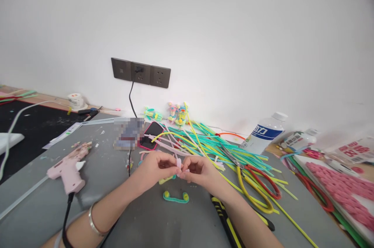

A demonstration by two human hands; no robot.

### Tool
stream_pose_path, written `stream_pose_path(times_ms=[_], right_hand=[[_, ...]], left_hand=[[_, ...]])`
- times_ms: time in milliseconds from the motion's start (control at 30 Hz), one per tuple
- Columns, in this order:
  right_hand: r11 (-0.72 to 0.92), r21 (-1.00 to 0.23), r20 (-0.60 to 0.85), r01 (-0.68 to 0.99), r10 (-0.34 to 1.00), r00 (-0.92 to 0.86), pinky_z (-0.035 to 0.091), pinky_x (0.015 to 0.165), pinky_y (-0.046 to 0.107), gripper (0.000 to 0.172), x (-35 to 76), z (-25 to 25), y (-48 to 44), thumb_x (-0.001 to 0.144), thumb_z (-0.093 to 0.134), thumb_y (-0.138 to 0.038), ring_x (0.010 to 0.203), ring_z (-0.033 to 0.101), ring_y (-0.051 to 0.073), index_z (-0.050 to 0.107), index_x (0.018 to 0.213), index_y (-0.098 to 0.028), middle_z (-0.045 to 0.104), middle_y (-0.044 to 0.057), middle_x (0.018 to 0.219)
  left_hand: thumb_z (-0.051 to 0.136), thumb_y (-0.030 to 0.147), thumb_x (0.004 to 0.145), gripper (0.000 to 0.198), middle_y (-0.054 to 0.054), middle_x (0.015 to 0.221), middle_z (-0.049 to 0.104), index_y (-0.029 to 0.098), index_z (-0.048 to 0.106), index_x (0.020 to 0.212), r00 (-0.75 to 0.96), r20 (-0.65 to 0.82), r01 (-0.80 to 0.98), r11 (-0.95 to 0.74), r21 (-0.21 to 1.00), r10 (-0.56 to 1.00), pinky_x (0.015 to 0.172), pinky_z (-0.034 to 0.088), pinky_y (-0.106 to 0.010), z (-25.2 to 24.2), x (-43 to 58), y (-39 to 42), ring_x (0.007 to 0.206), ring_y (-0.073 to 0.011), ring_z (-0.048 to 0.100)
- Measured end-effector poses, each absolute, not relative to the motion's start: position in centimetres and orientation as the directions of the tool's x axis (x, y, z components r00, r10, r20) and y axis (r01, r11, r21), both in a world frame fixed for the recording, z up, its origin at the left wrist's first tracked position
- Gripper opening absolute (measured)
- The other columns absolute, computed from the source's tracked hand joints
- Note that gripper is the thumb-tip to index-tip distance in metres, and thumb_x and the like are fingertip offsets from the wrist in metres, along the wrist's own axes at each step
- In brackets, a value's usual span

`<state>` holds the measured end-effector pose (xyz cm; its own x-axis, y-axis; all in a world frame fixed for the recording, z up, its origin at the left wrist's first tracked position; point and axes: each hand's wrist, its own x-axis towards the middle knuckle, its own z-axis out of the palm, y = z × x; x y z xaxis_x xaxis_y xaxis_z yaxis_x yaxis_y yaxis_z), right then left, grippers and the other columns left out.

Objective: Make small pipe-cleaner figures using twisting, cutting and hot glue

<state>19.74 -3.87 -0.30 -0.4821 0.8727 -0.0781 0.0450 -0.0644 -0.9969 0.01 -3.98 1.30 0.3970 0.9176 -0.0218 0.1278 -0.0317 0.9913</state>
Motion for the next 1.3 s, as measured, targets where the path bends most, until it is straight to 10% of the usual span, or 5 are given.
stream_pose_path(times_ms=[833,1033,1300], right_hand=[[-0.078,-0.997,-0.078,0.021,0.852,-0.517,0.042,0.062,0.025,0.03,20.4,0.3,-3.5,0.065,0.089,-0.037,0.064,0.058,0.012,0.069,0.07,-0.016,0.067,-0.001,0.069],[-0.074,-0.997,-0.069,0.01,0.854,-0.515,0.041,0.059,0.022,0.025,20.6,0.2,-3.3,0.068,0.087,-0.034,0.06,0.054,0.009,0.071,0.069,-0.015,0.065,-0.002,0.066],[-0.194,-0.981,-0.149,-0.004,0.77,-0.62,0.043,0.05,0.017,0.026,20.7,-0.1,-3.7,0.073,0.085,-0.031,0.055,0.062,0.008,0.065,0.077,-0.015,0.071,0.001,0.067]], left_hand=[[0.071,0.036,0.076,0.025,0.004,0.052,0.046,0.012,0.073,0.068,0.56,-0.112,0.245,-0.035,0.969,0.821,0.052,0.024,-0.024,1.0,-0.2,-4.0,0.053,-0.0089,0.036],[0.078,0.031,0.075,0.071,0.0,0.076,0.072,0.02,0.044,0.136,0.543,-0.129,0.106,0.085,0.991,0.83,0.067,0.038,-0.025,0.6,-0.4,-4.5,0.07,-0.0146,0.058],[0.084,0.028,0.071,0.095,0.004,0.072,0.07,0.022,0.028,0.148,0.611,-0.196,0.1,0.17,0.98,0.767,0.058,0.033,-0.022,0.9,-0.5,-4.7,0.061,-0.0102,0.053]])
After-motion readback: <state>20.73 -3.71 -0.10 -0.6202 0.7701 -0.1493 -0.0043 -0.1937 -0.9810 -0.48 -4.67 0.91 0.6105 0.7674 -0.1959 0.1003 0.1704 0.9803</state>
